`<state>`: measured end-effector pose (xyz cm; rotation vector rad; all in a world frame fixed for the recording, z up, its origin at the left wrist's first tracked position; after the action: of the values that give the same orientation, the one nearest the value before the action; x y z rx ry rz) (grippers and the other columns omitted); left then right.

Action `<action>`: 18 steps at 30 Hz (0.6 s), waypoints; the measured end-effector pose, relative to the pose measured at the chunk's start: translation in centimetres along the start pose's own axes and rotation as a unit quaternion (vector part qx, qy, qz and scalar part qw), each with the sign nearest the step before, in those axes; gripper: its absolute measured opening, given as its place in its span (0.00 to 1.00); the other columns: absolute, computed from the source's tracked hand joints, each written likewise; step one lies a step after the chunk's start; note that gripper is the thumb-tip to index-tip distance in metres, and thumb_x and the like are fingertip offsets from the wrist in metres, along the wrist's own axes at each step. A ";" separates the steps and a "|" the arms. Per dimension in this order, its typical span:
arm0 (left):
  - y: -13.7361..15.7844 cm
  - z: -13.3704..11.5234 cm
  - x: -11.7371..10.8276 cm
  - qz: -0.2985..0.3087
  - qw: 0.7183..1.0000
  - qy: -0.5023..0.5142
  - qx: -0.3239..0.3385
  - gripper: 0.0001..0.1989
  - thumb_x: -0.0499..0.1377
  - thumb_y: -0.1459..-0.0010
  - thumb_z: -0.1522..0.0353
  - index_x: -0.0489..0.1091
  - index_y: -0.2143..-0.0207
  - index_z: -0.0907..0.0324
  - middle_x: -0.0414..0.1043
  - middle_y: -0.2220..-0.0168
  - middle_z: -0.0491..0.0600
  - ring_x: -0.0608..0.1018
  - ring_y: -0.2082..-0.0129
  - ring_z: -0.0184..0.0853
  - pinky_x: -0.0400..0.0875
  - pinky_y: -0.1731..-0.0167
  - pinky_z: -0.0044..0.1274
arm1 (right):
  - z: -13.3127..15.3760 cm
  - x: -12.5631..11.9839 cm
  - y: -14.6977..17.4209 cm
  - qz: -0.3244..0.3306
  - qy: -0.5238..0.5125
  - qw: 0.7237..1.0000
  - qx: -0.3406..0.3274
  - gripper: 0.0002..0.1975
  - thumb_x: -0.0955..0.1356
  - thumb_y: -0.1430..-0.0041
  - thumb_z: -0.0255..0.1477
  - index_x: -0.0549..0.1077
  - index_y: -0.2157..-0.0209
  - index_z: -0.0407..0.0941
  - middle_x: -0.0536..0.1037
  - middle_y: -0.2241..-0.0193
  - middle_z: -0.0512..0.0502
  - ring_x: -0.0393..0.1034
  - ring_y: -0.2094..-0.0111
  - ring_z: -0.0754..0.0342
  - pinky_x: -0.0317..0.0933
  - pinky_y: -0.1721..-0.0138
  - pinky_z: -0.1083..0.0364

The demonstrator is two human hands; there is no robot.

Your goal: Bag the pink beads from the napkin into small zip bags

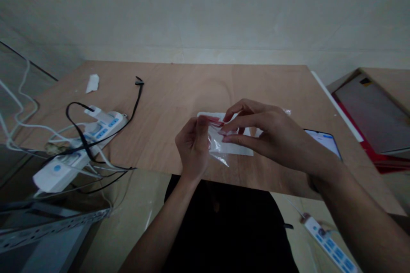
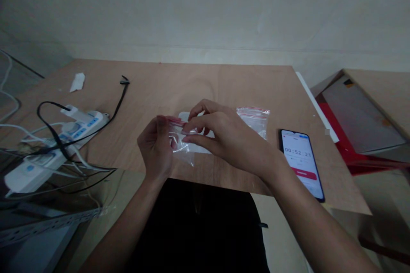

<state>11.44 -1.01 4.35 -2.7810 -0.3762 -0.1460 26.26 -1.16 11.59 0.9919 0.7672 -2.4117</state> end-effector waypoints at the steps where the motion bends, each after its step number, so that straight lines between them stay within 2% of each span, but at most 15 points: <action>1: -0.1 -0.1 -0.1 0.013 1.000 -0.008 0.004 0.20 0.57 0.42 0.51 0.75 0.73 0.56 0.67 0.84 0.41 0.64 0.86 0.24 0.59 0.84 0.19 | -0.1 -0.2 0.0 -0.006 -0.005 1.000 0.007 0.09 0.68 0.39 0.35 0.81 0.63 0.48 0.78 0.61 0.45 0.73 0.63 0.54 0.64 0.62 0.56; 5: -1.1 -0.9 -1.1 0.063 0.996 -0.055 0.040 0.17 0.63 0.47 0.52 0.77 0.73 0.56 0.77 0.76 0.45 0.76 0.76 0.29 0.69 0.73 0.22 | -0.2 -0.9 -0.2 -0.009 -0.025 0.998 0.049 0.08 0.69 0.40 0.34 0.80 0.66 0.48 0.81 0.66 0.47 0.74 0.68 0.54 0.64 0.67 0.56; 12: -2.1 -1.7 -2.3 0.118 0.987 -0.103 0.042 0.09 0.68 0.51 0.60 0.78 0.74 0.55 0.79 0.75 0.46 0.76 0.74 0.30 0.70 0.70 0.23 | -0.2 -1.4 -0.1 -0.021 -0.072 0.994 0.079 0.10 0.71 0.43 0.38 0.79 0.70 0.46 0.81 0.72 0.49 0.72 0.72 0.55 0.65 0.69 0.55; 15: -2.2 -1.9 -2.5 0.148 0.982 -0.116 0.031 0.06 0.67 0.49 0.63 0.78 0.72 0.55 0.79 0.74 0.46 0.76 0.73 0.30 0.70 0.69 0.23 | -0.6 -1.2 0.4 -0.048 -0.104 0.989 0.092 0.09 0.71 0.44 0.38 0.79 0.67 0.46 0.81 0.69 0.48 0.74 0.69 0.55 0.67 0.67 0.55; 18: -2.2 -1.9 -2.8 0.138 0.982 -0.125 0.030 0.05 0.67 0.50 0.64 0.78 0.73 0.57 0.79 0.75 0.46 0.75 0.74 0.30 0.70 0.71 0.22 | -1.1 -0.9 0.8 -0.098 -0.149 0.977 0.118 0.13 0.73 0.46 0.37 0.78 0.60 0.46 0.81 0.69 0.48 0.76 0.69 0.54 0.68 0.67 0.55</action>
<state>8.03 -0.34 6.37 -2.7616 -0.0494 0.2779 27.88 -0.95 11.30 0.6349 0.4988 -2.7872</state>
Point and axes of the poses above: each hand's wrist, its own y-axis away from the middle knuckle, its own x-axis out of the palm, z = x × y, the point moved 4 cm from there along -y, towards the middle knuckle
